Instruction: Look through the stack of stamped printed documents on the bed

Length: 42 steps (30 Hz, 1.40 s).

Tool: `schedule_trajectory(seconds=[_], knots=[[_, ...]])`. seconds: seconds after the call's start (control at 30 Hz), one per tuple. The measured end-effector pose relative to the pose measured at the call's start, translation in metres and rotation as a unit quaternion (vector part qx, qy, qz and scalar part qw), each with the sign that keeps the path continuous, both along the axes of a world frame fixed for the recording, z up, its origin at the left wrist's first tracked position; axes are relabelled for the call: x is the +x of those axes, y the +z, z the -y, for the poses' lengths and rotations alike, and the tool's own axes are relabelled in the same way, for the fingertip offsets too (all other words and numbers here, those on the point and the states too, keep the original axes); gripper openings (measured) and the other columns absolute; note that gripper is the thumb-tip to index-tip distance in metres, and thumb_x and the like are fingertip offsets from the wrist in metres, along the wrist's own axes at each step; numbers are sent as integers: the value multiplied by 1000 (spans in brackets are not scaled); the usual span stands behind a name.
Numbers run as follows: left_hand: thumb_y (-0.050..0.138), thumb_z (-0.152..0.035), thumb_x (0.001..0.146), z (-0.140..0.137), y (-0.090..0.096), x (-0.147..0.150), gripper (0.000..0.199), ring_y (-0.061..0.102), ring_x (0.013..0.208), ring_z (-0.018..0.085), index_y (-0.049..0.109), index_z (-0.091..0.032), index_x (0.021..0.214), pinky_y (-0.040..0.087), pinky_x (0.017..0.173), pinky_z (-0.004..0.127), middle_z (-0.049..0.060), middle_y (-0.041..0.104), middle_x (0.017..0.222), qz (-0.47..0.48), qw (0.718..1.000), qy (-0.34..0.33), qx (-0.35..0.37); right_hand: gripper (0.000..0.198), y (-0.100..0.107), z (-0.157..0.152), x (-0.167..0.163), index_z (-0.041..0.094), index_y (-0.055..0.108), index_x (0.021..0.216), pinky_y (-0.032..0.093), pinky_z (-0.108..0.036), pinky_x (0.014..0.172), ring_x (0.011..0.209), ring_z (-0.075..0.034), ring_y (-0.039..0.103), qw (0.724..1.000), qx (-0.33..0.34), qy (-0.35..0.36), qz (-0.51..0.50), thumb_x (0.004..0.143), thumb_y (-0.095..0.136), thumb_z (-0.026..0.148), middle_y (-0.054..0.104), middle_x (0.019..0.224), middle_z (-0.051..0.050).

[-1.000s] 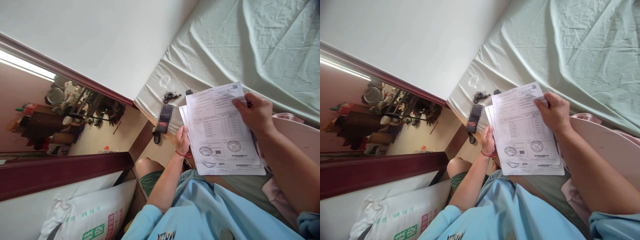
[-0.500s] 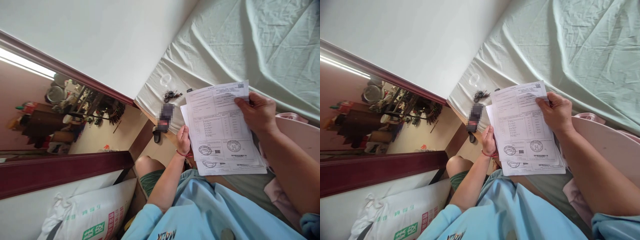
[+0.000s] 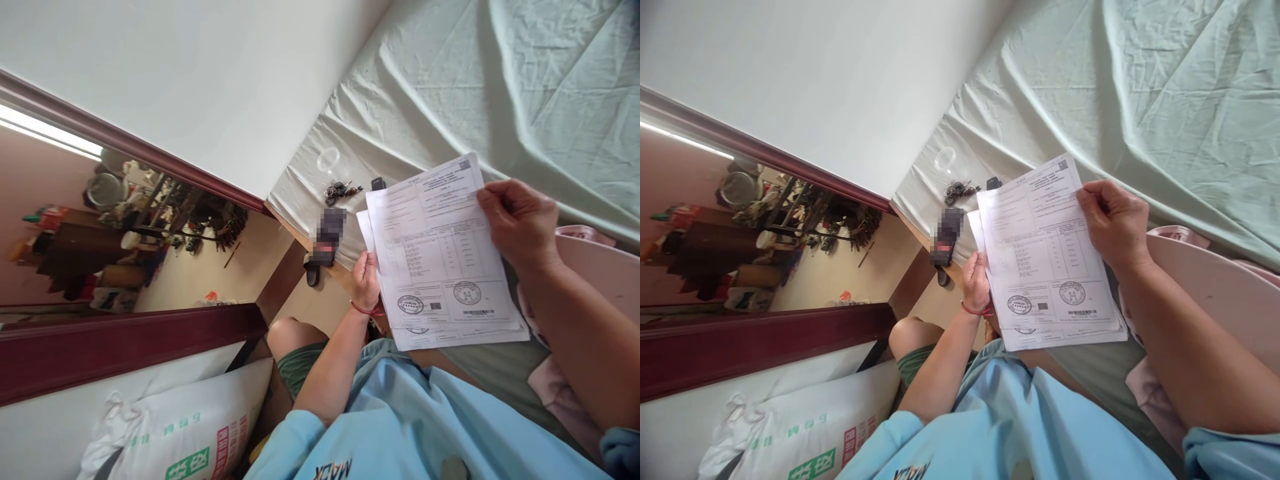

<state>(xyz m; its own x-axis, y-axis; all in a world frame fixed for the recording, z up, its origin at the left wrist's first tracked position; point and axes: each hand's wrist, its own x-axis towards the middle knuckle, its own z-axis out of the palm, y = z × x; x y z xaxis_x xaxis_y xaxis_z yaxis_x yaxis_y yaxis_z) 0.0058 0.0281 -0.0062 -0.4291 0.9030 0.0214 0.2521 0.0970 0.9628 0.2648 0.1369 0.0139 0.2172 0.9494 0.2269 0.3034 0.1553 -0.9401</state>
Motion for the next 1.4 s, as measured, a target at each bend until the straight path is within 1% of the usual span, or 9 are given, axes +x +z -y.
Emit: schedule_trajectory(seconds=[0.1,0.2,0.37,0.47,0.6,0.8,0.87,1.1,1.4], knots=[[61,-78,95,0,0,-1,59,54,70,18,64,-22,78,47,72,31,0,60,71,-4,1000,-6,2,20,4,2,-1,22,78,90,40,-31,64,65,-13,51,1000,-8,29,3,90,69,40,63,71,1],[62,-73,98,0,0,0,54,56,73,18,66,-22,79,49,74,32,1,64,74,28,1000,-7,5,19,6,4,-2,21,78,89,41,-31,64,66,-13,52,999,-3,43,11,89,69,38,65,72,0],[70,-67,93,-1,4,3,48,61,79,21,69,-22,77,51,79,34,2,68,76,48,998,36,3,19,3,3,-2,23,80,92,44,-32,66,68,-14,55,998,7,53,17,90,70,40,68,75,1],[73,-65,92,-2,7,4,47,59,75,19,69,-22,76,51,76,32,1,66,73,68,997,28,13,20,1,2,-1,24,81,91,44,-32,66,68,-15,55,998,3,55,32,90,70,41,69,75,0],[70,-64,95,-2,5,4,48,56,72,17,66,-21,74,48,73,30,0,63,71,79,997,17,13,22,1,1,-1,24,81,91,44,-32,66,68,-15,56,997,-1,56,43,89,69,42,70,75,0],[65,-73,95,-1,-3,3,61,45,65,14,54,-21,64,44,68,29,-3,50,64,95,995,23,35,23,1,2,-1,22,81,91,43,-31,67,67,-14,55,998,0,56,38,89,69,42,69,74,0],[64,-76,95,0,-5,3,63,45,64,14,54,-21,65,43,66,29,-3,50,64,102,994,26,39,23,0,2,-1,22,80,91,42,-31,67,66,-13,53,998,-2,58,39,89,69,42,68,73,1],[66,-77,94,2,-6,2,61,52,67,15,64,-20,74,47,66,28,-1,61,71,82,996,14,21,23,1,2,-2,21,81,91,41,-30,65,65,-13,52,997,-14,63,40,89,69,40,67,71,1],[65,-77,94,2,-1,1,62,48,66,14,60,-20,73,43,65,27,-2,55,68,22,1000,-6,15,25,-1,1,-2,22,80,90,43,-31,66,66,-14,56,997,-28,52,53,88,67,43,70,73,0]])
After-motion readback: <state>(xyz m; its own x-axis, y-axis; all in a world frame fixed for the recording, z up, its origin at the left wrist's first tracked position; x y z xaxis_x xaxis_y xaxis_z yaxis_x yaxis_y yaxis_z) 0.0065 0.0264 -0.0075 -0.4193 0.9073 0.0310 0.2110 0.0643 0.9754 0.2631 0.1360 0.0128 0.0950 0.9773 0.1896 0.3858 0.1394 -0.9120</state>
